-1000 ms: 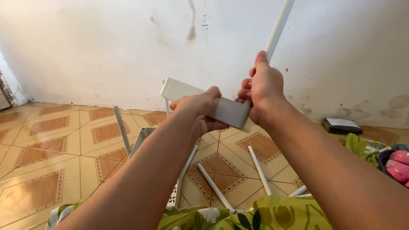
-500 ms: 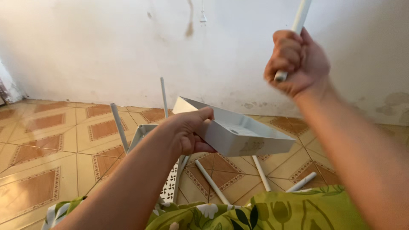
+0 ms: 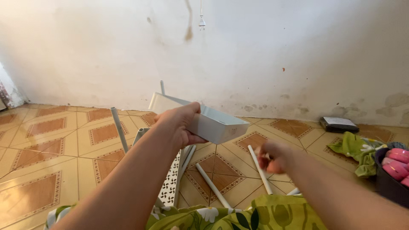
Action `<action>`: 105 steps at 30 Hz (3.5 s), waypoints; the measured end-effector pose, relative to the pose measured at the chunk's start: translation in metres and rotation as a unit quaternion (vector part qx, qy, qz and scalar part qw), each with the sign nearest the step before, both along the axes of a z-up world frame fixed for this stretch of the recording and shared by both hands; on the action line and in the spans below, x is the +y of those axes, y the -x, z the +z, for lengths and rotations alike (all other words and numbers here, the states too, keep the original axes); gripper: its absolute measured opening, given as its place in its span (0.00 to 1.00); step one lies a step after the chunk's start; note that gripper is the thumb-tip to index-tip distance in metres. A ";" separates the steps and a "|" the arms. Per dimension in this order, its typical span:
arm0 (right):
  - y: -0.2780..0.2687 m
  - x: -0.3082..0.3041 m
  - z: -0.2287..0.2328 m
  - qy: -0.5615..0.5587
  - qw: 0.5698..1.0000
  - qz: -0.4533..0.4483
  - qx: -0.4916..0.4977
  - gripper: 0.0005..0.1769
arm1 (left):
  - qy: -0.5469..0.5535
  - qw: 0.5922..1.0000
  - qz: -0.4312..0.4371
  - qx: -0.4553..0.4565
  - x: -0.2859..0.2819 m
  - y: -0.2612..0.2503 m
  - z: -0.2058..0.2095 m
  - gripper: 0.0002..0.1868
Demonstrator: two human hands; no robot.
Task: The person disassembles a three-tier plastic shelving unit by removing the vertical support poles from each shelf. They then reassemble the unit by inserting the poles back into the corner holes of the shelves and stacking them to form the complete structure.
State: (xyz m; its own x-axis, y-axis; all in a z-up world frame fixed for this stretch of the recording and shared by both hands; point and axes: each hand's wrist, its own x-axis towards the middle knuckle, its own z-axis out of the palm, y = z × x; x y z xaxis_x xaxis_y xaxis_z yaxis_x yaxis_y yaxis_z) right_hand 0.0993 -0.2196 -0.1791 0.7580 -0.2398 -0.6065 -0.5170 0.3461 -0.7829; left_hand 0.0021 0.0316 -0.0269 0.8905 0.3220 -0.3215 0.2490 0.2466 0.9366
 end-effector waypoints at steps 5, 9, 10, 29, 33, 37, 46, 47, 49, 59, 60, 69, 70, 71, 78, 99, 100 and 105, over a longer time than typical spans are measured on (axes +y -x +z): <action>0.006 0.025 -0.047 -0.100 0.993 0.056 0.022 0.28 | 0.027 0.999 -0.014 0.039 0.007 -0.005 -0.024 0.31; 0.032 0.040 -0.031 -0.083 0.994 0.066 0.032 0.37 | 0.153 0.983 -0.047 0.084 0.009 -0.013 -0.051 0.26; 0.041 0.044 -0.022 -0.037 0.996 0.071 0.043 0.39 | 0.164 0.981 -0.043 0.094 0.007 -0.015 -0.059 0.27; -0.015 0.036 -0.071 0.105 0.970 0.186 0.115 0.20 | -0.673 0.529 -0.384 0.345 0.044 0.006 -0.097 0.34; -0.018 0.030 -0.091 0.126 0.972 0.146 0.135 0.26 | -0.704 0.443 -0.451 0.323 0.051 0.010 -0.110 0.29; -0.019 0.025 -0.120 0.087 0.978 0.130 0.140 0.29 | -0.742 0.453 -0.416 0.265 0.057 0.008 -0.110 0.20; 0.001 0.034 -0.117 0.065 0.964 0.174 0.192 0.24 | -0.786 0.482 -0.330 0.203 0.058 -0.002 -0.025 0.13; 0.004 0.042 -0.106 0.060 0.973 0.193 0.115 0.26 | -0.786 0.491 -0.320 0.196 0.055 -0.002 -0.014 0.13; 0.014 0.061 -0.077 0.051 0.972 0.224 -0.041 0.31 | -0.798 0.503 -0.292 0.154 0.046 -0.002 0.005 0.14; 0.024 0.104 0.023 0.268 0.911 0.254 -0.183 0.60 | -0.783 0.598 -0.160 0.064 0.031 0.012 0.075 0.20; 0.018 0.105 0.017 0.264 0.922 0.253 -0.126 0.51 | -0.772 0.608 -0.169 0.080 0.033 0.011 0.073 0.21; 0.038 0.086 -0.044 0.248 0.905 0.346 0.008 0.43 | -0.713 0.616 -0.287 0.173 0.071 -0.003 -0.037 0.17; 0.044 0.088 -0.040 0.273 0.888 0.371 0.007 0.43 | -0.706 0.617 -0.297 0.182 0.073 -0.005 -0.047 0.17; 0.052 0.091 -0.038 0.298 0.869 0.395 0.006 0.44 | -0.700 0.615 -0.308 0.193 0.074 -0.006 -0.056 0.16; 0.074 0.110 -0.035 0.501 0.622 0.561 -0.218 0.47 | -0.628 0.639 -0.368 0.250 0.069 -0.018 -0.118 0.16; 0.027 0.088 -0.063 0.648 0.662 0.344 -0.155 0.15 | -0.483 0.839 -0.244 0.061 0.013 -0.058 -0.231 0.25; 0.025 0.085 -0.062 0.651 0.667 0.328 -0.156 0.15 | -0.484 0.837 -0.247 0.067 0.014 -0.066 -0.236 0.23; 0.012 0.078 -0.061 0.647 0.687 0.293 -0.153 0.15 | -0.462 0.841 -0.276 0.057 0.026 -0.094 -0.266 0.23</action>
